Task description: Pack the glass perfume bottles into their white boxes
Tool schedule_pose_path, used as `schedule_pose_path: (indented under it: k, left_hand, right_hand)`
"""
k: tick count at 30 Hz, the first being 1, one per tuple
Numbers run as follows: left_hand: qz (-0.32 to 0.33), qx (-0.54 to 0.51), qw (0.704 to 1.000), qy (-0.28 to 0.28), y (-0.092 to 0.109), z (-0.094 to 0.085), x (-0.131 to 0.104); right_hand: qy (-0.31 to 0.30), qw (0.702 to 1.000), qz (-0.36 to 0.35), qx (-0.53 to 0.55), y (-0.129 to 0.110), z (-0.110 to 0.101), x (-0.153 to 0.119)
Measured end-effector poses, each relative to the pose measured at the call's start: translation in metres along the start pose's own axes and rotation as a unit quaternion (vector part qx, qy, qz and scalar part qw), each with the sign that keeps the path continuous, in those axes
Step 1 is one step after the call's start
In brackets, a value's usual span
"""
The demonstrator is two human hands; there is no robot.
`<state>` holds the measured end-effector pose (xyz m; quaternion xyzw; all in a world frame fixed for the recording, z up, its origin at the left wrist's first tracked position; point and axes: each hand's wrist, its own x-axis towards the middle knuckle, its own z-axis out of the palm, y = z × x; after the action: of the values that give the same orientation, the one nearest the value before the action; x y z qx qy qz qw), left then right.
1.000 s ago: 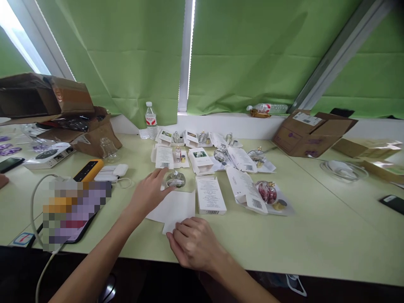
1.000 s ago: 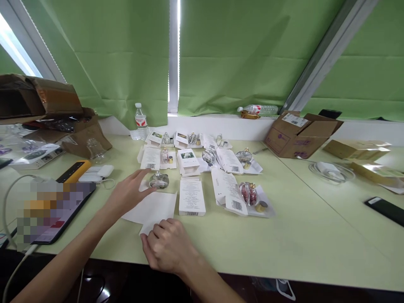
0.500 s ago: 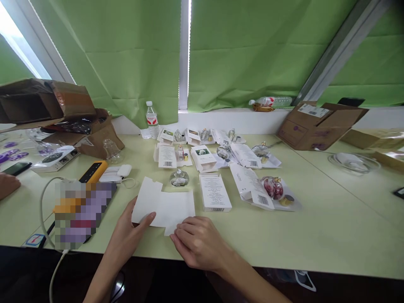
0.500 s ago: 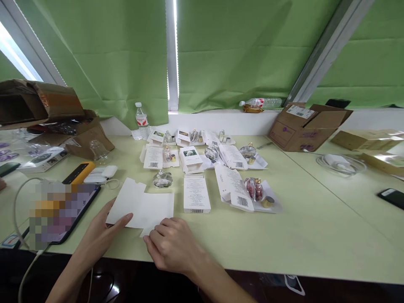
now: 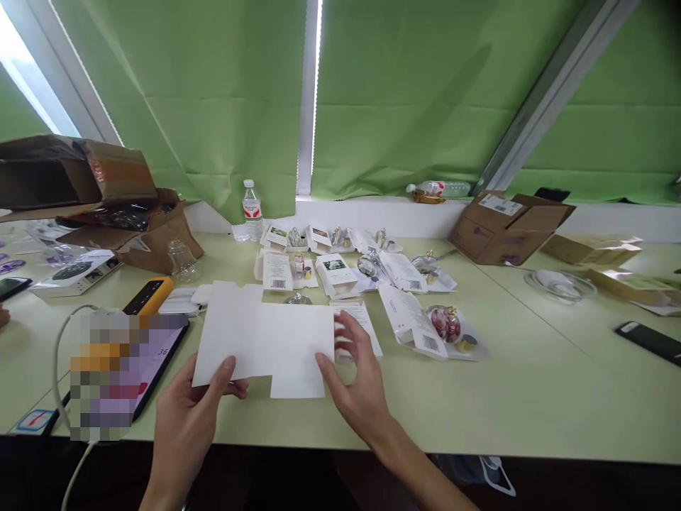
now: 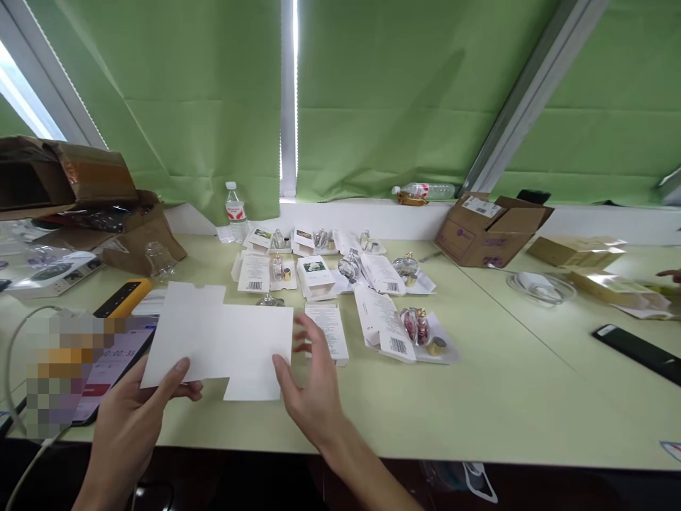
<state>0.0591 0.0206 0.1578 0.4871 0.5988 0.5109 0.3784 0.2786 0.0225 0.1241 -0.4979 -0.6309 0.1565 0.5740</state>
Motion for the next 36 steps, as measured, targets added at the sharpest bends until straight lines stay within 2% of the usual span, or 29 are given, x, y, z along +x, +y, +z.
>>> schedule_pose_path:
  k: [2, 4, 8, 10, 13, 18, 20, 25, 29, 33, 36]
  left_hand:
    - [0.004, -0.039, 0.999, 0.004, 0.006, 0.009, 0.002]
    - [0.010, -0.090, 0.996, -0.015, 0.011, 0.019, 0.007]
    - [0.032, -0.170, 0.980, -0.099, 0.018, 0.036, 0.027]
    - [0.052, -0.204, 0.968, -0.136, 0.024, 0.044, 0.041]
    - [0.095, -0.245, 0.949, -0.177, 0.037, 0.054, 0.065]
    - [0.123, -0.232, 0.946, -0.189, 0.062, 0.074, 0.103]
    - [0.123, -0.226, 0.947, -0.190, 0.067, 0.082, 0.109]
    - [0.106, -0.218, 0.950, -0.195, 0.065, 0.098, 0.101]
    - [0.095, -0.144, 0.965, -0.199, 0.057, 0.101, 0.087]
    - [0.037, -0.015, 0.976, -0.213, 0.050, 0.101, 0.080]
    - [0.014, -0.035, 0.975, -0.220, 0.043, 0.105, 0.079]
  right_hand:
    - [-0.067, 0.993, 0.076, 0.065, 0.000, -0.004, 0.004]
    - [-0.111, 0.978, 0.137, 0.110, 0.000, -0.009, 0.011]
    - [-0.102, 0.962, 0.197, 0.160, -0.002, -0.021, 0.033]
    - [-0.109, 0.951, 0.209, 0.199, -0.003, -0.028, 0.049]
    - [-0.087, 0.954, 0.201, 0.206, -0.003, -0.038, 0.076]
    - [-0.026, 0.978, 0.131, 0.160, 0.005, -0.049, 0.117]
    - [-0.035, 0.976, 0.138, 0.168, 0.010, -0.051, 0.128]
    - [-0.049, 0.972, 0.137, 0.184, 0.022, -0.051, 0.128]
    - [-0.046, 0.967, 0.158, 0.194, 0.030, -0.049, 0.116]
    - [-0.084, 0.959, 0.179, 0.200, 0.026, -0.048, 0.106]
    - [-0.114, 0.960, 0.170, 0.192, 0.019, -0.052, 0.105]
